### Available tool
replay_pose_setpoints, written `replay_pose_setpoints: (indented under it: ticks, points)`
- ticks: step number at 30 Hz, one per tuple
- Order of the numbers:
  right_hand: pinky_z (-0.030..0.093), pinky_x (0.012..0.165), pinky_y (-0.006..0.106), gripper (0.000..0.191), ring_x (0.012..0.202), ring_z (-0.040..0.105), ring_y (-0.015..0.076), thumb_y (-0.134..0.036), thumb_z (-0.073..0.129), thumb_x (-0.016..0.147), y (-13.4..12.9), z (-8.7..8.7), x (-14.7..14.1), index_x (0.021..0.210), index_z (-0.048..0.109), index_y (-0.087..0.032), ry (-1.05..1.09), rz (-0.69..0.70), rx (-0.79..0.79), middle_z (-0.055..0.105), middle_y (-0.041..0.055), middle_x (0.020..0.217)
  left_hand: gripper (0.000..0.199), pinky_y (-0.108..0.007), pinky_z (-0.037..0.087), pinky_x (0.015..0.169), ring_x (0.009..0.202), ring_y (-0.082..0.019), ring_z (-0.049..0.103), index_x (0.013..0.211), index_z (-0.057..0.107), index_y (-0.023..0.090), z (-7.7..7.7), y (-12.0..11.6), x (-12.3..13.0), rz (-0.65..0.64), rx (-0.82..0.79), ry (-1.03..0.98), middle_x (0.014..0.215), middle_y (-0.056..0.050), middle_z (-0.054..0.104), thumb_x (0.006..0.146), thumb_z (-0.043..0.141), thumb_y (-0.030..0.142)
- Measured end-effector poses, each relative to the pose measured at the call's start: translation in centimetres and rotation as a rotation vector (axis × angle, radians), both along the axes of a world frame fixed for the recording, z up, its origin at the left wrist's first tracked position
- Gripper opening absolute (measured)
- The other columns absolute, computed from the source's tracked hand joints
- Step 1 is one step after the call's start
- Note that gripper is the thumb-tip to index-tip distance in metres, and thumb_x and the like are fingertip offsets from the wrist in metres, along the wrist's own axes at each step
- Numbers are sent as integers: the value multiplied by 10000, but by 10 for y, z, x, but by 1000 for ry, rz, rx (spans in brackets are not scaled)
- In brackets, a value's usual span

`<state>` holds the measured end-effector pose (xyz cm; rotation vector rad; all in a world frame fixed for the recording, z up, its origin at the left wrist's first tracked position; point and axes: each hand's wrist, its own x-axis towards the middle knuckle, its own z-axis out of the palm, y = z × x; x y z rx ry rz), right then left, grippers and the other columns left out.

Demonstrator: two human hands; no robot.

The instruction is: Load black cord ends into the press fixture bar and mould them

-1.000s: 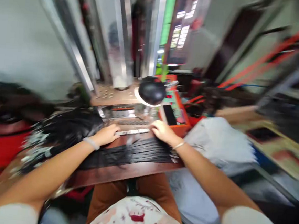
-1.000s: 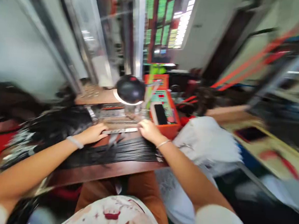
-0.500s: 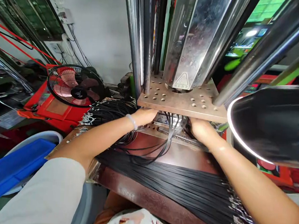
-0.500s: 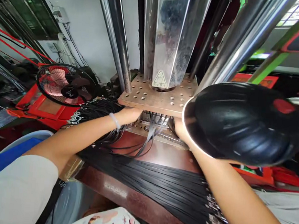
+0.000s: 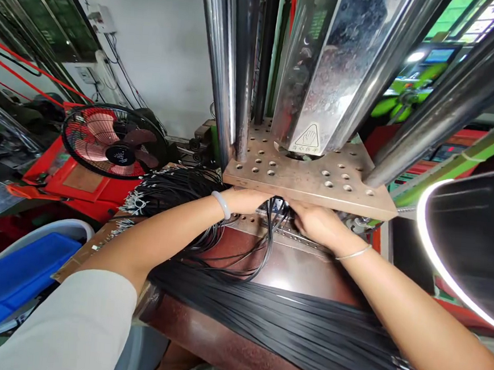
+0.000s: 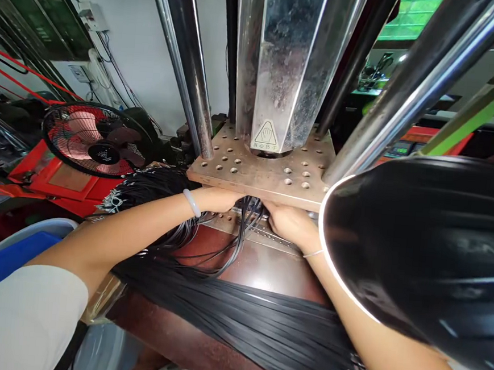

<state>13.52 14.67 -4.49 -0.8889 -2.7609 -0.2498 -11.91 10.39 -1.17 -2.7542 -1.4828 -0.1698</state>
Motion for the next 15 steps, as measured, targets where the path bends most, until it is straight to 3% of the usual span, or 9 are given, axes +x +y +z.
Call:
replay_pose_setpoints:
  ticks: [2,5,9,15]
  points:
    - [486,946,357,515,1085,634,225,-151,449,871,-7,-2,-7,1383,500,-139,-36,37,-28,630,118,1296,564,-329,321,1175,1356,-204,452,1410,453,133,0,-7,-1,-100,-66,30,1453,-123,493,853,435,50]
    - [504,902,387,513,1056,649,263,-182,466,871,-11,0,-17,1374,491,-86,-43,17,-38,645,167,1252,533,-340,381,1137,1240,-213,562,1406,469,149,4,-12,-4,-33,-110,-8,1364,-104,582,878,433,87]
    - [495,891,363,524,1061,645,259,-201,491,867,-12,4,-19,1382,481,-105,-68,52,-35,633,162,1275,487,-321,458,1053,1147,-211,620,1347,520,139,10,-17,1,-28,-137,-17,1293,-111,628,866,455,94]
    - [487,809,405,420,892,662,293,-345,377,955,-6,1,-6,1137,645,-79,-28,-102,49,708,200,1006,482,-389,470,1025,1093,-251,638,1348,506,133,8,-16,2,104,-94,49,1248,-145,642,867,471,140]
